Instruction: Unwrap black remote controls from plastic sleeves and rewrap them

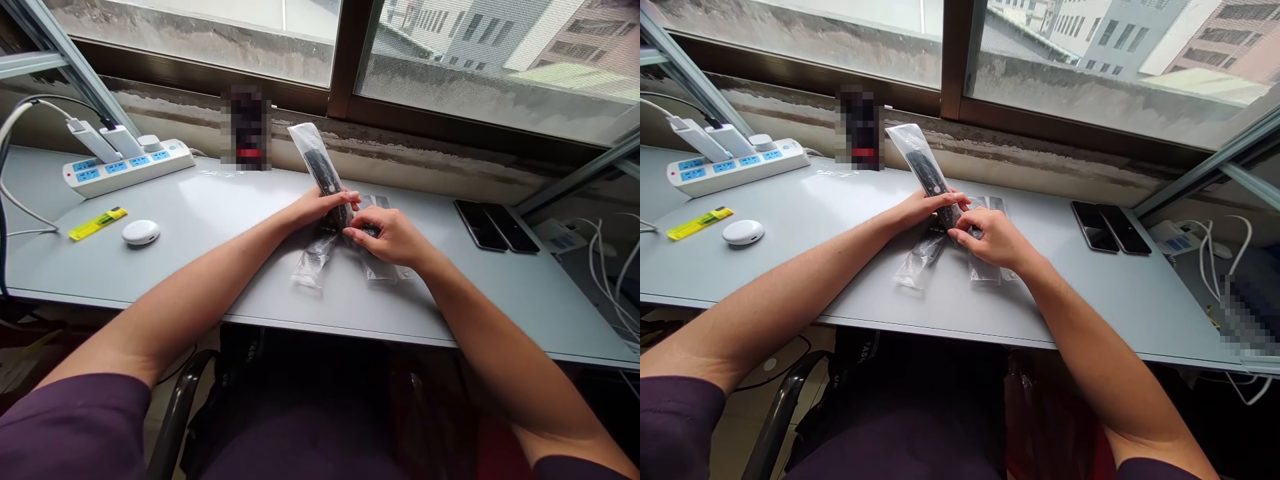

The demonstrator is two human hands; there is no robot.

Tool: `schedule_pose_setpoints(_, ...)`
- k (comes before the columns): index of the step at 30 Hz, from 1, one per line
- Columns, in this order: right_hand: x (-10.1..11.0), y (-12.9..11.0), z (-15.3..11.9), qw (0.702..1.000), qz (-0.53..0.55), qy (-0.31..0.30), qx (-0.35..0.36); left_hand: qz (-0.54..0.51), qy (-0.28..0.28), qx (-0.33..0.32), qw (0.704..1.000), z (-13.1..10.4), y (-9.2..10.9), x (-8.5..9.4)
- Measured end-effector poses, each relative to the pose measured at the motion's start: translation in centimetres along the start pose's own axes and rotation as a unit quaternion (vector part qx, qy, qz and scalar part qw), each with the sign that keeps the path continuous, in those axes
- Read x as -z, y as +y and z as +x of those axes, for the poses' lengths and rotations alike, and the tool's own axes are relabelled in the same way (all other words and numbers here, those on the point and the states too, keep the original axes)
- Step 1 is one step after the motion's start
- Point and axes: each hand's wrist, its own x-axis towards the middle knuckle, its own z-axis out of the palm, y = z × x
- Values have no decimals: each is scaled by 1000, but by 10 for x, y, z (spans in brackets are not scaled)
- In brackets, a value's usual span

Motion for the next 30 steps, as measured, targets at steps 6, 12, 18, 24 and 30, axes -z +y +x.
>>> schedule_pose_setpoints(6, -4, 3, 1, 999, 16, 50, -7, -38, 19, 14, 999, 0, 0, 2)
schedule_pose_setpoints(12, -3, 6, 5, 995, 25, 95, -5, -69, 1, 20, 997, 2, -1, 5)
schedule_pose_setpoints(18, -5, 12, 4, 997, 12, 73, 7, -72, -4, 18, 997, 2, -2, 5)
schedule_pose_setpoints(24, -5, 13, 3, 999, 18, 49, -14, -78, 17, 18, 997, 3, -2, 4)
schedule_pose_setpoints(30, -5, 13, 2, 999, 9, 36, -7, -92, 6, 27, 995, 5, -5, 4)
